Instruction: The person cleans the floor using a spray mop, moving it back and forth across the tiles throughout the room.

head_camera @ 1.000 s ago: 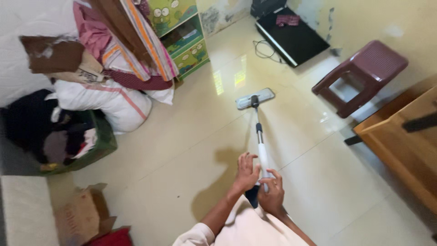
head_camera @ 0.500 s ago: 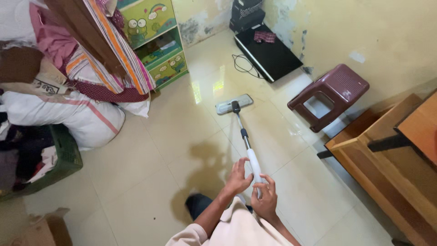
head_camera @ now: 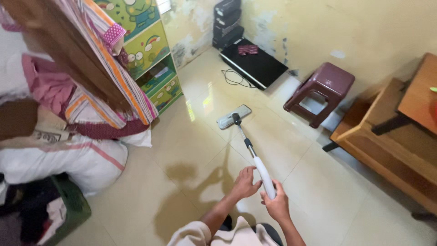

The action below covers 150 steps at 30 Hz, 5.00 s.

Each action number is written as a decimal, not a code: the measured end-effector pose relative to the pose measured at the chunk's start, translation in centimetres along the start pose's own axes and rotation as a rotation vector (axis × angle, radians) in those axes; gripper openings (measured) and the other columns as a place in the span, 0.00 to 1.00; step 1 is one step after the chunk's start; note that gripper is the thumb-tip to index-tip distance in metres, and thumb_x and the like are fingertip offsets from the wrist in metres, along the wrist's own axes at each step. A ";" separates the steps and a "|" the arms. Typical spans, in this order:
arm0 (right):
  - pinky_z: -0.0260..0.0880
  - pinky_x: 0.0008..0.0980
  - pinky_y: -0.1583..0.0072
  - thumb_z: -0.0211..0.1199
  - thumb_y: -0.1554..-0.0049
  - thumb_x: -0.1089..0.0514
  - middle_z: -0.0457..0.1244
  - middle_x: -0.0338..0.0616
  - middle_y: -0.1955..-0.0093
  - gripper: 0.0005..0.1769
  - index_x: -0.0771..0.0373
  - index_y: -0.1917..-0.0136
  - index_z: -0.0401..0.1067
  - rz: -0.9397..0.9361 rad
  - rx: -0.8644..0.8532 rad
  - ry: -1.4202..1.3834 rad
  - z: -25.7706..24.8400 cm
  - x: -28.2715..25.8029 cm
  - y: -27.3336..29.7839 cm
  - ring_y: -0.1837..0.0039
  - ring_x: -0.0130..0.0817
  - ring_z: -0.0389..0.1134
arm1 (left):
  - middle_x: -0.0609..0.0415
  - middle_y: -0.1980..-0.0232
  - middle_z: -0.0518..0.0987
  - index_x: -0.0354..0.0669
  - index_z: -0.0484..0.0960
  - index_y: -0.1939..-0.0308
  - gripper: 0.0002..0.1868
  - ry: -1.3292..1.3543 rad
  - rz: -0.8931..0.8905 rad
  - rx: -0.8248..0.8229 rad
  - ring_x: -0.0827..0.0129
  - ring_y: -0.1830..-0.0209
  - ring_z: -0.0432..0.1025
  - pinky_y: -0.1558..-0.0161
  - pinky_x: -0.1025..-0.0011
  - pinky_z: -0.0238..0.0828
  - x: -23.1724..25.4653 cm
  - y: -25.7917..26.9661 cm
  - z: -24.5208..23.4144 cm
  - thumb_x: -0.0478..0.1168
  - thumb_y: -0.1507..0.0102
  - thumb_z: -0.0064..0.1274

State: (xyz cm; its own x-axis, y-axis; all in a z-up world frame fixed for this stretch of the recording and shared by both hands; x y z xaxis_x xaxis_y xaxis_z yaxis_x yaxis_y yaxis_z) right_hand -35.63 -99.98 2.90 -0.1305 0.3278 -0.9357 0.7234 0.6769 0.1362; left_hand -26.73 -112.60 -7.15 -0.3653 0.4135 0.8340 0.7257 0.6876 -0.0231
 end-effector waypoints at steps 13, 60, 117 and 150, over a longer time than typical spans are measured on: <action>0.54 0.29 0.72 0.62 0.41 0.38 0.56 0.35 0.74 0.24 0.62 0.49 0.72 0.457 -0.172 -0.009 -3.1 6.2 19.9 0.76 0.24 0.54 | 0.49 0.38 0.74 0.47 0.60 0.28 0.39 0.229 -0.303 -0.283 0.45 0.50 0.72 0.45 0.56 0.73 -5.4 19.7 1.3 0.46 0.41 0.58; 0.67 0.30 0.60 0.72 0.50 0.61 0.67 0.42 0.62 0.20 0.67 0.47 0.69 0.292 0.575 -0.161 19.1 2.6 62.3 0.62 0.26 0.66 | 0.32 0.26 0.53 0.49 0.47 0.28 0.45 0.047 0.214 -0.530 0.30 0.48 0.70 0.53 0.43 0.71 -2.4 52.2 -8.6 0.31 0.43 0.56; 0.72 0.44 0.56 0.67 0.53 0.55 0.71 0.54 0.63 0.09 0.60 0.58 0.79 0.406 0.427 0.138 -0.3 4.7 -1.1 0.57 0.52 0.75 | 0.34 0.34 0.62 0.43 0.58 0.29 0.48 0.044 0.448 -0.537 0.32 0.35 0.62 0.45 0.50 0.72 1.9 -12.3 6.5 0.29 0.51 0.62; 0.72 0.38 0.48 0.71 0.48 0.47 0.71 0.49 0.55 0.24 0.64 0.45 0.74 0.323 -0.074 -0.010 -28.1 19.4 2.7 0.53 0.39 0.72 | 0.48 0.40 0.75 0.47 0.75 0.48 0.24 -0.129 0.365 -0.490 0.45 0.45 0.74 0.50 0.54 0.73 19.0 -7.0 28.2 0.34 0.48 0.61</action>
State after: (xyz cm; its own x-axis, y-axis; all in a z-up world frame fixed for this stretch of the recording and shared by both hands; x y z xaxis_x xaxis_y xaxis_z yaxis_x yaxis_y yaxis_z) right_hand -55.22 -73.26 -5.75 0.1047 0.5274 -0.8431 0.6748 0.5851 0.4498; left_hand -55.18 -92.70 -6.64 -0.0880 0.6597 0.7463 0.9891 0.1469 -0.0132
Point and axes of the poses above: each hand's wrist, its own y-axis away from the middle knuckle, its own z-axis out of the palm, x = y × z, the point moved 6 cm from there along -y, towards the middle knuckle
